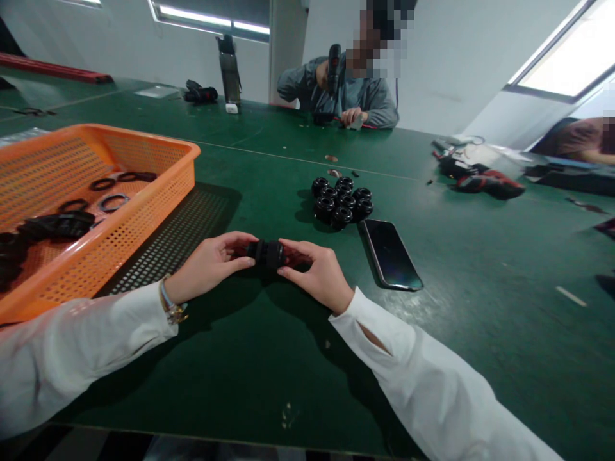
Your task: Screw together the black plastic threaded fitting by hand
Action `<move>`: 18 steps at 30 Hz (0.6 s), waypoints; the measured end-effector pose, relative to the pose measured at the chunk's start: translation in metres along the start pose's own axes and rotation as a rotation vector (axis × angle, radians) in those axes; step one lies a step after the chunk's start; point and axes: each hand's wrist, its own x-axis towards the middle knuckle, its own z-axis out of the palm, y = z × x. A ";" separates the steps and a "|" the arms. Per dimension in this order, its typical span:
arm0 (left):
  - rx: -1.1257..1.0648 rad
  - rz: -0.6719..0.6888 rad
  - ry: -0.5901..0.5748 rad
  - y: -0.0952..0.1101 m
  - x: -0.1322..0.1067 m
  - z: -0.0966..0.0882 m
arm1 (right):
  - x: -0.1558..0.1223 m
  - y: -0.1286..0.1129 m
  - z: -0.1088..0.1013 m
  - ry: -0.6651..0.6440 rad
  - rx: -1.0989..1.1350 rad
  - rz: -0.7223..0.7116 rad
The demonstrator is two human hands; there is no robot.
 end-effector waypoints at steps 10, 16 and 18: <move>0.021 -0.003 -0.013 0.002 -0.001 0.000 | -0.001 -0.002 0.002 0.073 0.026 -0.052; 0.013 0.008 -0.013 0.000 -0.001 0.000 | -0.002 -0.003 0.002 0.061 0.085 -0.024; -0.003 0.004 -0.013 -0.001 -0.002 0.000 | -0.002 -0.003 0.002 0.056 0.083 -0.020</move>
